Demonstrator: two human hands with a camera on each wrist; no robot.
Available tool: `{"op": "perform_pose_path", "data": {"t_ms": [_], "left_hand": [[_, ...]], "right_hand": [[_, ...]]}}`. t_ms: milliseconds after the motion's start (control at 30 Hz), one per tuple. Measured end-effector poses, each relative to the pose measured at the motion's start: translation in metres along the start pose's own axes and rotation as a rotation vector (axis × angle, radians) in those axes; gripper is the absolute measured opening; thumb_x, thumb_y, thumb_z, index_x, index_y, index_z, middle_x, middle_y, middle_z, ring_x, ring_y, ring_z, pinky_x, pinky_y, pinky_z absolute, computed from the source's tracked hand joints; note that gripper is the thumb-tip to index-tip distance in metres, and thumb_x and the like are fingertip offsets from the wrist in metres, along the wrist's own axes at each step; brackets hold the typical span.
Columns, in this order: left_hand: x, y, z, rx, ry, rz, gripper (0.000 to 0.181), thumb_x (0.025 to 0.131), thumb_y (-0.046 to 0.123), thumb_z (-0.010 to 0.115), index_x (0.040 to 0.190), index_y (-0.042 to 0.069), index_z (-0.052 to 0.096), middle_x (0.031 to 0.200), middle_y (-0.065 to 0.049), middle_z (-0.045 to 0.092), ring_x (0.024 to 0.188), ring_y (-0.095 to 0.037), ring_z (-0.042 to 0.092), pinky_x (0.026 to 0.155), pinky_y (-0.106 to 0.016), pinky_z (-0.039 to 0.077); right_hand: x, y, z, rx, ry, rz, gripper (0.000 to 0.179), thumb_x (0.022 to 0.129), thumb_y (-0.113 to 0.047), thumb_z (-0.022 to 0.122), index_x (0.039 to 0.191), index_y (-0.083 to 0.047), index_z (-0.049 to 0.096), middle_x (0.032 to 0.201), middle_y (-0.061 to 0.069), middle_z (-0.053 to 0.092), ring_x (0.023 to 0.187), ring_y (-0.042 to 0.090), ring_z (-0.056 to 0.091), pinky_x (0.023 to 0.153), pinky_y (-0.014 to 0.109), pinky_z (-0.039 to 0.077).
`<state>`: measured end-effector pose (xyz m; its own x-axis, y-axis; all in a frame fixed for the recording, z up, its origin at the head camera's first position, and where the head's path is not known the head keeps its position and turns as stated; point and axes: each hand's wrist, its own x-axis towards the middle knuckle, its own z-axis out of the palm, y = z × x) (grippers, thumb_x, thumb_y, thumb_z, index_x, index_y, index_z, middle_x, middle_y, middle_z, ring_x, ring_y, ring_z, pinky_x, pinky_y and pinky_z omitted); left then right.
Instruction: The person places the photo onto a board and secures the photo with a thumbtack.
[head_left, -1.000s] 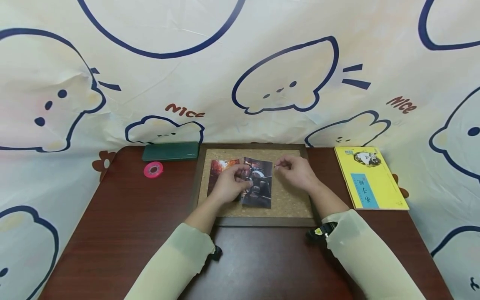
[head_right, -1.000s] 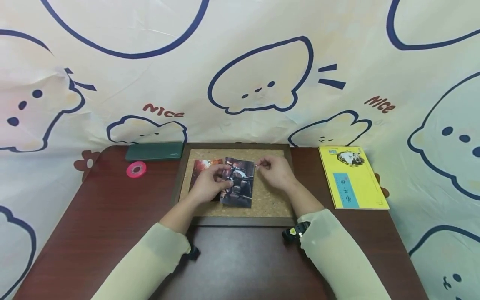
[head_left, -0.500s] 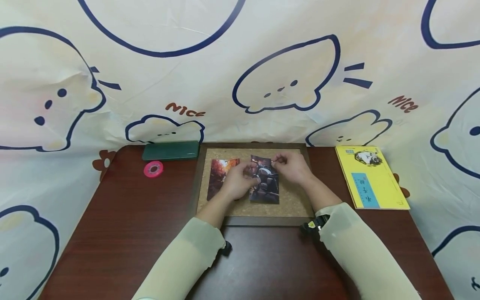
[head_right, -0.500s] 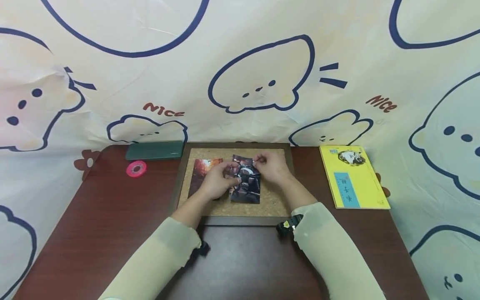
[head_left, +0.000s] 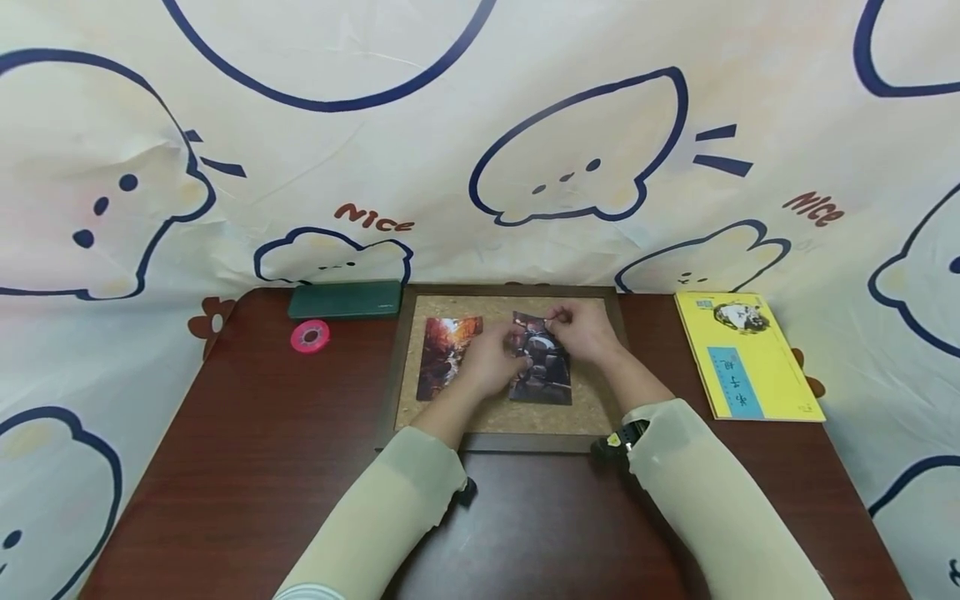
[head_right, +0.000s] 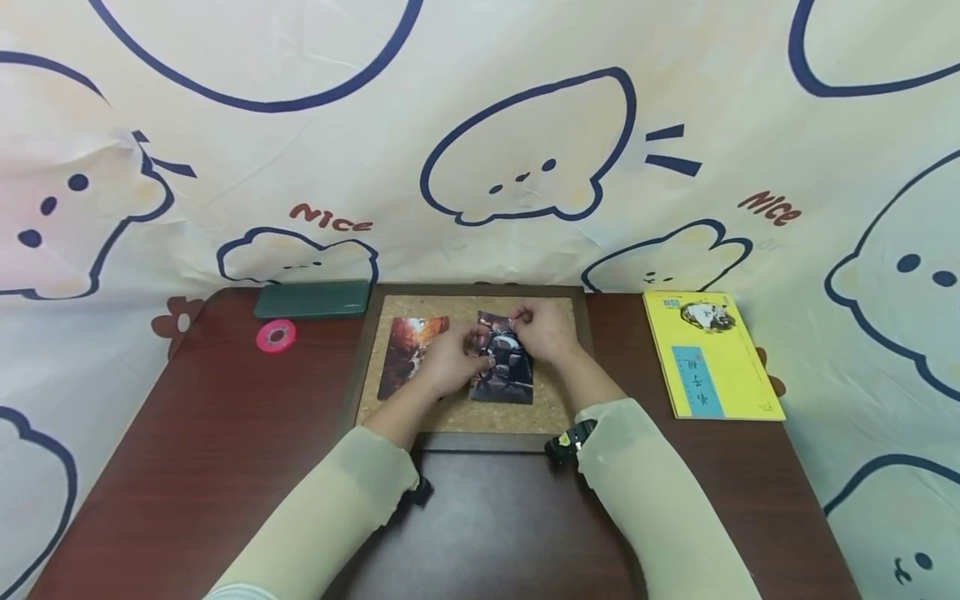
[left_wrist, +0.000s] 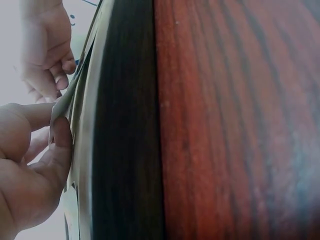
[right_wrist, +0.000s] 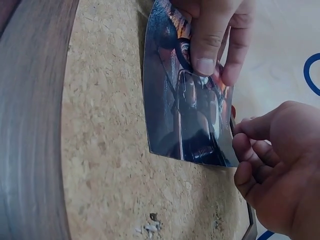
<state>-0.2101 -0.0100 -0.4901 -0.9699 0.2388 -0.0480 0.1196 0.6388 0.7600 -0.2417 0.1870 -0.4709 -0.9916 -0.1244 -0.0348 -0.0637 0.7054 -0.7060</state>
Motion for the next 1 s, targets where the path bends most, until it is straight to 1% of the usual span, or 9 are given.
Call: {"op": "perform_pose_path", "data": {"t_ms": [167,367,533,633,833,1000], "left_hand": [[0.003,0.001,0.001,0.059,-0.014,0.009,0.049,0.087,0.02,0.085,0.132,0.01,0.066,0.114,-0.007,0.069,0.095,-0.021,0.064,0.086,-0.04,0.054],[0.005,0.001,0.004,0.11,-0.03,0.018,0.05,0.088,0.023,0.085,0.132,0.008,0.067,0.104,-0.005,0.067,0.091,-0.019,0.063,0.082,-0.039,0.053],[0.003,0.003,0.006,0.147,-0.02,0.026,0.051,0.086,0.025,0.085,0.131,0.007,0.068,0.111,-0.009,0.063,0.097,-0.024,0.061,0.087,-0.042,0.053],[0.002,0.002,0.008,0.15,-0.017,0.029,0.052,0.085,0.025,0.086,0.13,0.007,0.068,0.115,-0.011,0.06,0.1,-0.026,0.062,0.089,-0.042,0.053],[0.002,0.001,0.008,0.151,0.0,0.031,0.053,0.083,0.025,0.086,0.13,0.006,0.069,0.123,-0.015,0.061,0.106,-0.029,0.064,0.094,-0.043,0.053],[0.002,0.001,0.007,0.135,-0.003,0.031,0.053,0.084,0.026,0.087,0.13,0.006,0.069,0.117,-0.013,0.06,0.1,-0.027,0.063,0.09,-0.041,0.053]], "right_hand": [[0.006,0.0,0.001,-0.066,-0.021,0.003,0.015,0.099,-0.015,0.064,0.107,-0.007,0.074,0.099,0.01,0.073,0.09,0.024,0.066,0.08,0.039,0.052],[0.011,-0.001,0.003,-0.152,-0.039,-0.005,0.013,0.098,-0.015,0.066,0.105,-0.009,0.075,0.094,0.007,0.072,0.089,0.024,0.064,0.081,0.041,0.05],[0.013,-0.001,0.006,-0.225,-0.046,-0.003,0.013,0.099,-0.018,0.065,0.103,-0.013,0.077,0.095,0.005,0.073,0.088,0.024,0.063,0.081,0.041,0.049],[0.014,-0.001,0.007,-0.242,-0.067,0.014,0.015,0.1,-0.017,0.063,0.105,-0.014,0.077,0.099,0.005,0.073,0.09,0.024,0.063,0.083,0.042,0.049],[0.017,-0.006,0.007,-0.251,-0.114,0.032,0.018,0.1,-0.014,0.062,0.108,-0.014,0.078,0.105,0.006,0.074,0.094,0.025,0.064,0.086,0.043,0.05],[0.02,-0.012,0.006,-0.289,-0.154,0.05,0.019,0.1,-0.013,0.061,0.11,-0.014,0.078,0.102,0.006,0.074,0.09,0.024,0.063,0.081,0.04,0.05]]}}
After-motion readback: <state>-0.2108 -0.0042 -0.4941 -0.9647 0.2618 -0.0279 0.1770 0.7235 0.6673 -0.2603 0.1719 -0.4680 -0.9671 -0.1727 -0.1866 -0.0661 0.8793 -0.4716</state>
